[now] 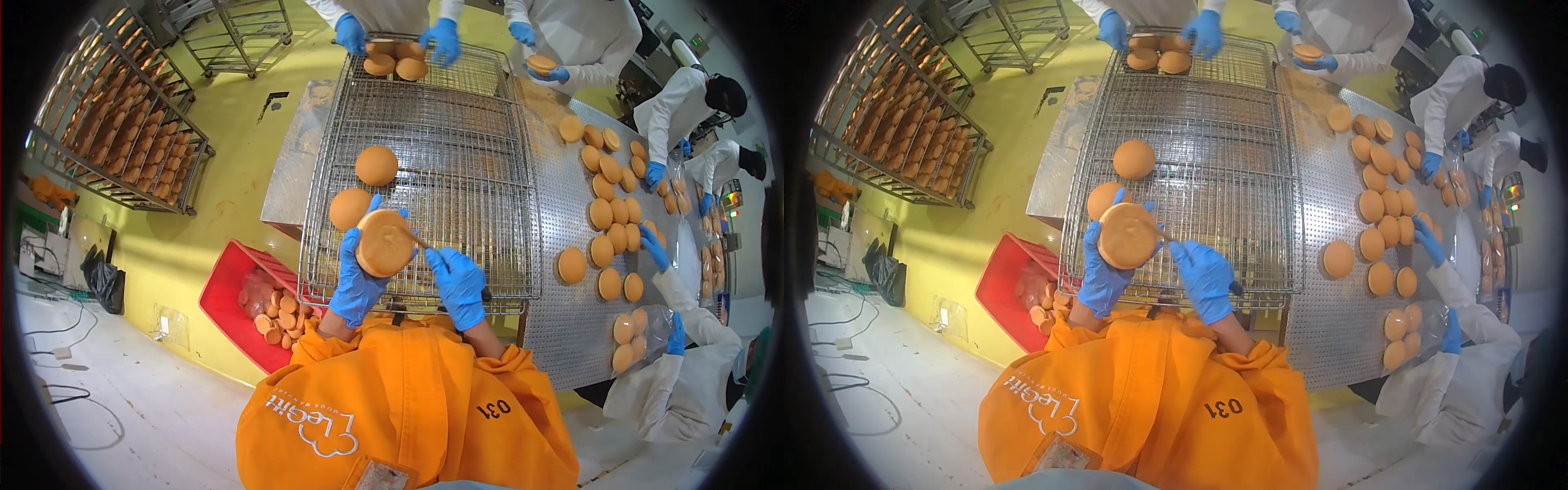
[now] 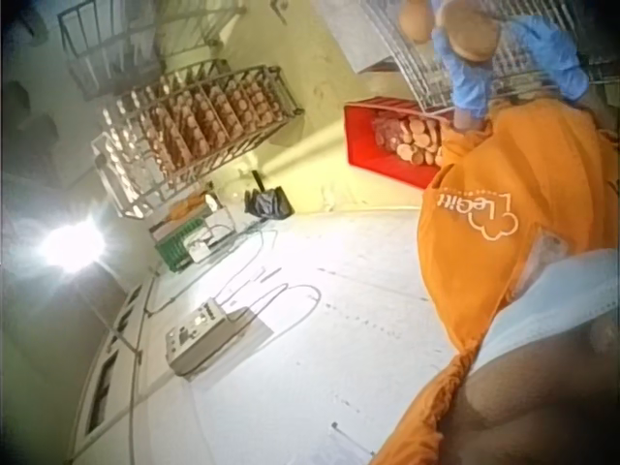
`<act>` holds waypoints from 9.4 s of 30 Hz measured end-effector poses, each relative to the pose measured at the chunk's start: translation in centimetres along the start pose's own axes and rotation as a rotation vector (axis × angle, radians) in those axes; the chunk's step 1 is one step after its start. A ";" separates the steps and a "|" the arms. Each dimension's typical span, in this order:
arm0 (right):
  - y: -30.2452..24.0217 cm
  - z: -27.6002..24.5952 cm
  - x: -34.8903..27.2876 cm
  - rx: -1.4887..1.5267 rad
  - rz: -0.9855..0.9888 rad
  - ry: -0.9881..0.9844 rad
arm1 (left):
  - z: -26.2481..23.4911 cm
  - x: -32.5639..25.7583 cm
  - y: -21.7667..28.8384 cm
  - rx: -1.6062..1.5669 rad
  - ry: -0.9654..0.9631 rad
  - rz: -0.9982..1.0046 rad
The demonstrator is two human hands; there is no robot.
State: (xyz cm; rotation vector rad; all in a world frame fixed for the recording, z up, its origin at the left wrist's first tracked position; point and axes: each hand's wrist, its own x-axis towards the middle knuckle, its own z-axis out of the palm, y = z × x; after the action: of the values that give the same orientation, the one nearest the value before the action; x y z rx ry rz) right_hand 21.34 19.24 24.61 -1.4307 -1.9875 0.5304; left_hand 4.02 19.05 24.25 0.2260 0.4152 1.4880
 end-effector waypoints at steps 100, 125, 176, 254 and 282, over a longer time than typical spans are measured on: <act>4.5 -2.2 -7.3 1.273 0.771 -0.152 | -6.7 11.5 0.5 1.274 -0.024 0.178; -2.0 -2.4 1.5 -0.194 -0.139 0.229 | 1.7 -1.6 -0.2 -0.001 -0.056 -0.230; 6.1 1.2 -0.9 1.071 0.507 0.044 | 1.9 -0.5 -3.6 0.978 -0.502 -0.405; 4.0 7.5 3.2 1.884 0.543 -0.331 | 3.7 1.2 -3.8 2.011 -0.390 0.574; -4.3 0.5 0.4 0.615 -0.511 -0.610 | 0.5 0.4 1.1 -0.349 -0.171 -0.191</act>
State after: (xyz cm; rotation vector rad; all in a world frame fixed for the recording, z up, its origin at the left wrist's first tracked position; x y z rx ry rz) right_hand 17.91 18.21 27.12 -0.3776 -2.2317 1.2995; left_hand 3.20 19.56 25.09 0.0337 0.0348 1.3158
